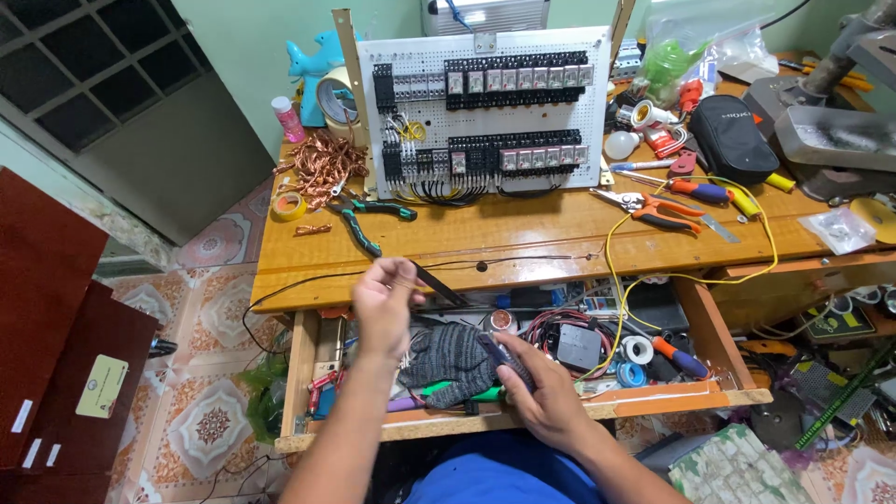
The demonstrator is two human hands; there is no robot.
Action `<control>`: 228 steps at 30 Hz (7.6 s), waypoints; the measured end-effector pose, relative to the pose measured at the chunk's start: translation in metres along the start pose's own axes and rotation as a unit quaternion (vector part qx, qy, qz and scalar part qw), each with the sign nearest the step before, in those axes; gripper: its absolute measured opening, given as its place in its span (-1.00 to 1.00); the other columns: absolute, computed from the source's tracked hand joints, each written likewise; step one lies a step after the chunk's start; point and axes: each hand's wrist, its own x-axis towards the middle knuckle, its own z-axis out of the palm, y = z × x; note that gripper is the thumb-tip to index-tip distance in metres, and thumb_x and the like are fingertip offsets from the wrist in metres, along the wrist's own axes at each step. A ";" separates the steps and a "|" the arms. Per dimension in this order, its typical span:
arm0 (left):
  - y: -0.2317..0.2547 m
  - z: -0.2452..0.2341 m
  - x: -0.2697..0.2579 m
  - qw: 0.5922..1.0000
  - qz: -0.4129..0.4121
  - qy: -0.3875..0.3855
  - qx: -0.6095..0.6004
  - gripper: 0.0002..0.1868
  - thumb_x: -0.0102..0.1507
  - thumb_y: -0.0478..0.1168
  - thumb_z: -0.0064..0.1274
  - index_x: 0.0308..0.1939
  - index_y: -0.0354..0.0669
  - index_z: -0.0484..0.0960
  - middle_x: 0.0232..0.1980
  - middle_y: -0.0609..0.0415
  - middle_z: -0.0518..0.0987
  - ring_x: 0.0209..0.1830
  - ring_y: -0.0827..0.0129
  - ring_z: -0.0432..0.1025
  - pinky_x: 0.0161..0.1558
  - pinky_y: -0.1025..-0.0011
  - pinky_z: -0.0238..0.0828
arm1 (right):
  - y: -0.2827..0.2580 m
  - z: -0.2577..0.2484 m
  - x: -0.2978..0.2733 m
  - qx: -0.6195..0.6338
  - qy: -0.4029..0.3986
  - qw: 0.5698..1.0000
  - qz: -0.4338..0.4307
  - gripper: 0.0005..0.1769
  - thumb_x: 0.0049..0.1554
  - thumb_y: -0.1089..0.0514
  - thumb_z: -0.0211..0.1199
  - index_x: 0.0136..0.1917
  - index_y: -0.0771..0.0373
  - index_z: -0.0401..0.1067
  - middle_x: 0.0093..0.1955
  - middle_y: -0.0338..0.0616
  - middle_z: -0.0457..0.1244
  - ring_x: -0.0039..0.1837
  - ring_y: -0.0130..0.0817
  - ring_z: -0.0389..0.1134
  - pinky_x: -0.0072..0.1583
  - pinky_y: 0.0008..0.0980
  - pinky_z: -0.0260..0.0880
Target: Preparing wires and assembling an electrical control panel with circuit breakers and relays
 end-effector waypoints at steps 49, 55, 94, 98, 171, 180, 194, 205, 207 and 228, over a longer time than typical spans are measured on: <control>0.065 -0.031 0.014 0.951 0.098 -0.152 0.253 -0.53 0.21 -0.15 0.35 0.18 -0.11 0.64 -0.19 -0.05 0.69 -0.21 0.31 0.60 -0.11 0.37 0.58 | 0.077 -0.061 0.029 0.292 0.208 0.908 0.216 -0.76 0.19 0.36 0.23 0.14 0.47 0.43 -0.35 0.04 0.33 -0.41 -0.36 0.34 -0.45 -0.49 0.32; 0.061 -0.202 0.063 0.837 0.242 0.118 0.476 -0.78 0.50 -0.15 0.23 0.03 -0.26 0.68 -0.09 -0.07 0.66 -0.18 0.30 0.51 -0.23 0.38 0.48 | 0.032 -0.081 0.045 0.214 0.173 0.929 0.248 -0.53 0.22 0.30 0.20 0.39 0.37 0.34 -0.38 -0.19 0.28 -0.36 -0.46 0.27 -0.34 -0.54 0.32; 0.000 -0.262 0.124 0.909 0.191 0.285 0.237 -0.75 0.33 -0.34 0.43 -0.27 -0.15 0.60 -0.32 0.04 0.69 -0.35 0.57 0.58 -0.32 0.50 0.54 | 0.060 -0.070 0.068 0.179 0.202 0.927 0.260 -0.54 0.18 0.30 0.25 0.35 0.36 0.44 0.05 -0.16 0.43 -0.15 -0.66 0.28 -0.10 -0.68 0.33; 0.005 -0.255 0.118 0.894 0.190 0.303 0.271 -0.77 0.31 -0.35 0.44 -0.27 -0.18 0.63 -0.28 -0.01 0.73 -0.29 0.51 0.66 -0.26 0.47 0.67 | 0.061 -0.071 0.071 0.162 0.193 0.931 0.262 -0.53 0.16 0.31 0.25 0.35 0.34 0.43 0.16 -0.09 0.42 -0.07 -0.64 0.32 -0.03 -0.66 0.38; -0.017 -0.281 0.136 0.898 0.253 0.286 0.219 -0.74 0.28 -0.44 0.43 -0.30 -0.22 0.59 -0.32 0.00 0.68 -0.22 0.40 0.68 -0.15 0.44 0.67 | 0.068 -0.031 0.068 0.166 0.279 0.921 0.215 -0.53 0.20 0.23 0.20 0.36 0.43 0.43 -0.33 -0.49 0.11 -0.25 -0.73 0.09 -0.18 -0.67 0.13; -0.006 -0.267 0.126 0.887 0.240 0.306 0.251 -0.76 0.27 -0.40 0.44 -0.32 -0.20 0.62 -0.32 -0.02 0.72 -0.23 0.36 0.72 -0.16 0.38 0.75 | 0.060 -0.026 0.064 0.197 0.274 0.917 0.214 -0.49 0.23 0.27 0.19 0.42 0.44 0.36 -0.31 -0.45 0.16 -0.25 -0.71 0.14 -0.15 -0.71 0.21; -0.004 -0.269 0.127 0.904 0.175 0.308 0.240 -0.78 0.33 -0.32 0.37 -0.24 -0.11 0.57 -0.41 0.08 0.61 -0.51 0.52 0.47 -0.42 0.57 0.37 | 0.082 -0.014 0.062 0.166 0.299 0.917 0.203 -0.54 0.15 0.26 0.23 0.33 0.37 0.46 -0.37 -0.32 0.24 -0.33 -0.67 0.17 -0.28 -0.65 0.19; 0.010 -0.258 0.115 0.916 0.154 0.292 0.226 -0.78 0.32 -0.30 0.37 -0.21 -0.04 0.56 -0.54 0.18 0.49 -0.70 0.58 0.29 -0.58 0.72 0.19 | 0.091 -0.029 0.078 0.074 0.301 0.932 0.185 -0.60 0.13 0.28 0.28 0.26 0.21 0.55 -0.47 -0.27 0.23 -0.38 -0.58 0.18 -0.33 -0.51 0.19; 0.005 -0.265 0.120 0.915 0.158 0.289 0.234 -0.79 0.33 -0.30 0.37 -0.21 -0.04 0.57 -0.57 0.16 0.48 -0.73 0.54 0.29 -0.59 0.70 0.19 | 0.079 -0.033 0.080 0.071 0.305 0.931 0.188 -0.59 0.12 0.27 0.30 0.26 0.18 0.55 -0.47 -0.28 0.22 -0.38 -0.57 0.18 -0.31 -0.52 0.20; -0.002 -0.272 0.125 0.914 0.158 0.282 0.244 -0.79 0.35 -0.34 0.33 -0.20 -0.08 0.55 -0.58 0.18 0.44 -0.70 0.55 0.29 -0.54 0.70 0.14 | 0.104 -0.013 0.074 0.160 0.323 0.914 0.187 -0.58 0.14 0.29 0.24 0.29 0.26 0.50 -0.48 -0.24 0.24 -0.41 -0.67 0.15 -0.36 -0.63 0.16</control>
